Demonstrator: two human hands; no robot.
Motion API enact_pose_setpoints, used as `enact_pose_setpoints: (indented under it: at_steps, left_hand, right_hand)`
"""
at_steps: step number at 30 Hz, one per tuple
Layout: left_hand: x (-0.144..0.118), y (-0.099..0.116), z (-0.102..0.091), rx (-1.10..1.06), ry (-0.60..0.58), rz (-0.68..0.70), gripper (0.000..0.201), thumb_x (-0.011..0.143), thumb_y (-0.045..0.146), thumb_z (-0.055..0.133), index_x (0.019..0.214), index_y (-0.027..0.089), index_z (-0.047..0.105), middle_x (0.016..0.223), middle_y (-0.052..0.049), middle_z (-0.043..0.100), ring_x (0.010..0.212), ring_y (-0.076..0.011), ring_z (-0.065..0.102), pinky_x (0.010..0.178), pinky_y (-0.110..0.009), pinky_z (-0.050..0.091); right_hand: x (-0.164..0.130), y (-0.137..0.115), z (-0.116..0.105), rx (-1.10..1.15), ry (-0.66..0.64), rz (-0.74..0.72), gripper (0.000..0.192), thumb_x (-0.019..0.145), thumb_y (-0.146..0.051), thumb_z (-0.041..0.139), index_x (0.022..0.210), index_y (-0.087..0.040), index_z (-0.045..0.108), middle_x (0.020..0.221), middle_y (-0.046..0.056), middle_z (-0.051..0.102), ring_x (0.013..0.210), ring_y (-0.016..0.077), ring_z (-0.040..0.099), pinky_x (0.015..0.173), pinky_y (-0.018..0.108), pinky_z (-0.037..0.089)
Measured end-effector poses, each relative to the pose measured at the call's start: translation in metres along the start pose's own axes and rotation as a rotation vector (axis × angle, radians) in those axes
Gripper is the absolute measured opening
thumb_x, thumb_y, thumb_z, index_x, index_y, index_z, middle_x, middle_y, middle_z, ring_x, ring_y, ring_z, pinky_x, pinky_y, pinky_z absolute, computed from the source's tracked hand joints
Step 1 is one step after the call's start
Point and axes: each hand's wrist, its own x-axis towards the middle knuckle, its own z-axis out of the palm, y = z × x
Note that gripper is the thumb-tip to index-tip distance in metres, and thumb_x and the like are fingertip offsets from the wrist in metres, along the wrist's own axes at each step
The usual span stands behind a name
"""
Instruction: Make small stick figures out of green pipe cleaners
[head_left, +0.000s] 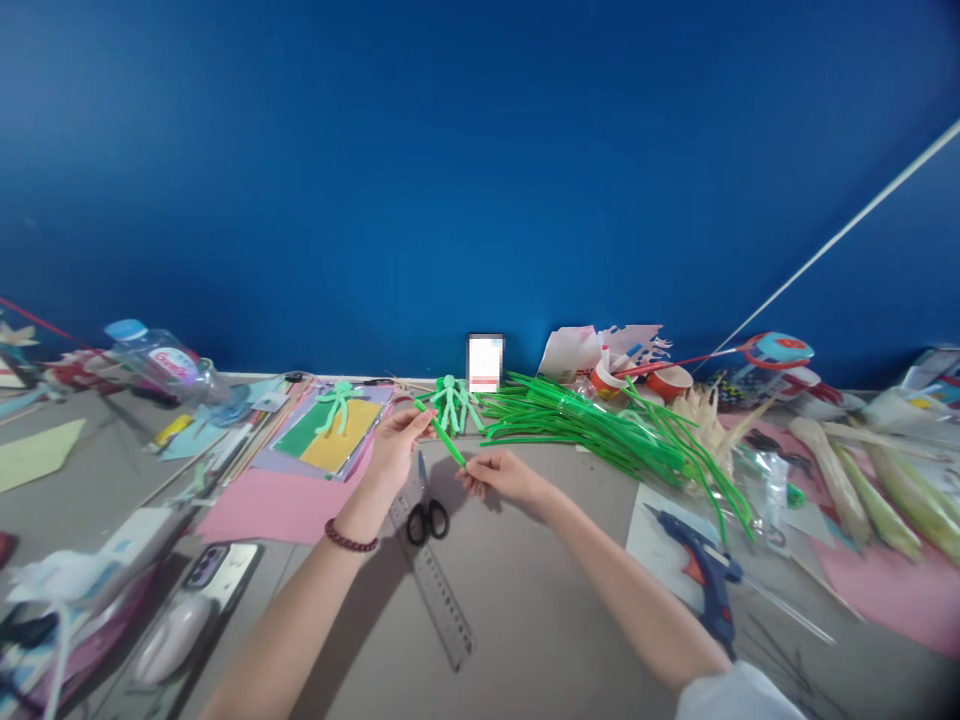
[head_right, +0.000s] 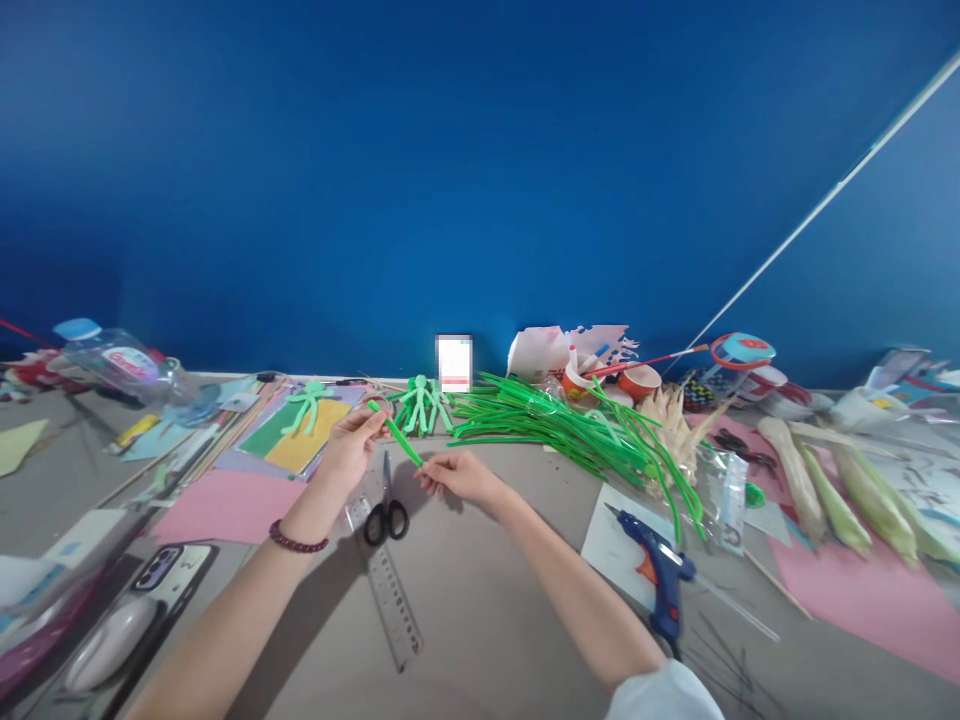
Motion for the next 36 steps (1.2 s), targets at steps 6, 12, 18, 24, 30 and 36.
enact_pose_setpoints:
  at_steps: [6, 12, 18, 24, 30, 36]
  left_hand:
    - [-0.008, -0.002, 0.011, 0.148, 0.055, -0.038, 0.021, 0.055, 0.032, 0.079, 0.061, 0.016, 0.068, 0.058, 0.0, 0.063, 0.054, -0.0113, 0.055, 0.058, -0.025, 0.047]
    - [-0.016, -0.006, 0.019, 0.221, 0.047, -0.03, 0.022, 0.058, 0.034, 0.077, 0.058, 0.015, 0.066, 0.055, -0.001, 0.061, 0.053, -0.0119, 0.055, 0.055, -0.024, 0.045]
    - [-0.011, -0.001, 0.014, 0.132, 0.138, -0.052, 0.022, 0.054, 0.032, 0.08, 0.064, 0.015, 0.07, 0.06, -0.002, 0.064, 0.057, -0.0119, 0.057, 0.06, -0.025, 0.048]
    - [-0.004, -0.002, 0.006, 0.02, 0.205, -0.014, 0.024, 0.051, 0.03, 0.081, 0.067, 0.014, 0.071, 0.061, -0.001, 0.065, 0.056, -0.0104, 0.057, 0.06, -0.025, 0.048]
    - [-0.002, 0.001, 0.006, 0.04, 0.175, 0.042, 0.022, 0.052, 0.03, 0.08, 0.065, 0.016, 0.071, 0.057, 0.0, 0.064, 0.051, -0.0092, 0.054, 0.056, -0.024, 0.047]
    - [0.002, 0.003, 0.003, 0.006, 0.202, 0.041, 0.025, 0.05, 0.031, 0.082, 0.065, 0.015, 0.071, 0.067, -0.003, 0.068, 0.052, -0.0093, 0.056, 0.058, -0.026, 0.049]
  right_hand:
    - [-0.006, -0.015, 0.004, -0.305, 0.157, -0.226, 0.023, 0.079, -0.035, 0.057, 0.088, -0.016, 0.066, 0.082, 0.004, 0.066, 0.07, 0.0134, 0.055, 0.062, 0.024, 0.042]
    - [-0.005, -0.013, 0.008, -0.38, 0.168, -0.233, 0.026, 0.083, -0.026, 0.047, 0.063, -0.016, 0.06, 0.062, 0.001, 0.059, 0.058, 0.0107, 0.05, 0.057, 0.023, 0.038]
    - [-0.004, -0.009, 0.009, -0.338, 0.236, -0.11, 0.022, 0.087, -0.025, 0.04, 0.075, -0.019, 0.057, 0.052, -0.003, 0.049, 0.046, 0.009, 0.045, 0.048, 0.021, 0.035]
    - [-0.003, -0.008, 0.006, -0.251, 0.21, -0.099, 0.024, 0.087, -0.028, 0.043, 0.068, -0.018, 0.055, 0.047, -0.004, 0.048, 0.044, 0.0085, 0.045, 0.049, 0.021, 0.037]
    - [-0.002, -0.009, -0.003, -0.221, 0.191, -0.059, 0.021, 0.083, -0.028, 0.046, 0.068, -0.017, 0.057, 0.048, -0.004, 0.052, 0.043, 0.0081, 0.047, 0.045, 0.019, 0.037]
    - [-0.004, -0.014, -0.01, -0.252, 0.22, -0.086, 0.019, 0.082, -0.026, 0.047, 0.077, -0.016, 0.062, 0.055, -0.002, 0.057, 0.045, 0.0077, 0.049, 0.046, 0.019, 0.04]
